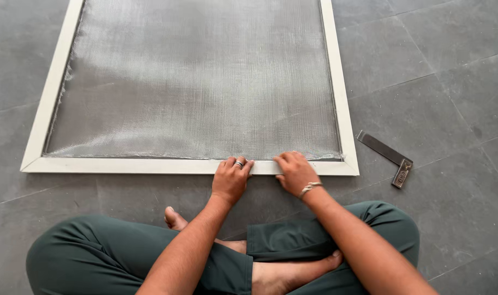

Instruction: The person sits on the floor with a window screen frame and uses a utility knife blade to trim excess mesh along the frame edges, pressing the mesh with one hand while cutting. They work around the frame sides and corners, then reposition the frame and press the mesh into the frame edges.

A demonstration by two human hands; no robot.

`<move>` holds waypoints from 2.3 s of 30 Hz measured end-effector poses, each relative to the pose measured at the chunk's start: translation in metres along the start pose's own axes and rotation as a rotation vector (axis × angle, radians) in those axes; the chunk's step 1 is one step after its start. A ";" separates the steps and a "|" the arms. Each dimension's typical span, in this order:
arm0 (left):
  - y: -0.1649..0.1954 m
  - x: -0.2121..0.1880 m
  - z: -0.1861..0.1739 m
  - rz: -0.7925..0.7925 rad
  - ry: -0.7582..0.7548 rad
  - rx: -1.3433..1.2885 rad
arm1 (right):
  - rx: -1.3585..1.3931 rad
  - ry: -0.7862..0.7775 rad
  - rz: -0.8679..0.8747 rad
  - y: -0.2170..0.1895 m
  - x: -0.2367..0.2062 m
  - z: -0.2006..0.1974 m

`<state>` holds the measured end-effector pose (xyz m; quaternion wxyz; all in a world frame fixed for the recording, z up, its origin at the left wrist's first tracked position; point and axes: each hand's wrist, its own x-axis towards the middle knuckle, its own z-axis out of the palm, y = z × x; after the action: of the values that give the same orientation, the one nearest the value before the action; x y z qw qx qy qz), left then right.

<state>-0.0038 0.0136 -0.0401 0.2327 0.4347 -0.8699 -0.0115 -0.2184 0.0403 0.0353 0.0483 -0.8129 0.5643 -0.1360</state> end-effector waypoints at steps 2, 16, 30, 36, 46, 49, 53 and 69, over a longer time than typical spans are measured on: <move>-0.001 -0.001 0.000 0.008 0.015 0.023 | -0.086 0.070 -0.036 -0.009 0.003 0.008; -0.001 -0.001 0.003 0.004 0.002 -0.028 | -0.139 0.059 -0.036 -0.005 -0.006 0.025; -0.017 0.000 -0.015 -0.031 -0.129 -0.044 | -0.120 -0.186 0.177 0.007 -0.010 0.022; -0.015 0.003 -0.018 0.002 -0.109 -0.017 | -0.047 -0.150 0.188 -0.007 -0.001 0.016; -0.013 0.006 -0.024 0.029 -0.133 0.025 | -0.029 0.001 0.112 -0.049 0.021 0.040; -0.012 0.007 -0.026 0.056 -0.045 0.045 | -0.080 -0.008 0.095 -0.048 0.019 0.039; -0.011 0.014 -0.039 -0.010 -0.207 0.068 | -0.030 0.044 0.074 -0.047 0.017 0.035; -0.024 -0.010 -0.045 -0.171 -0.202 -0.114 | -0.063 -0.186 0.226 -0.005 -0.006 0.019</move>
<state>0.0380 0.0142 -0.0088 0.1666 0.4899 -0.8466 -0.1245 -0.2108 0.0465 0.0170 0.0895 -0.7543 0.6493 -0.0360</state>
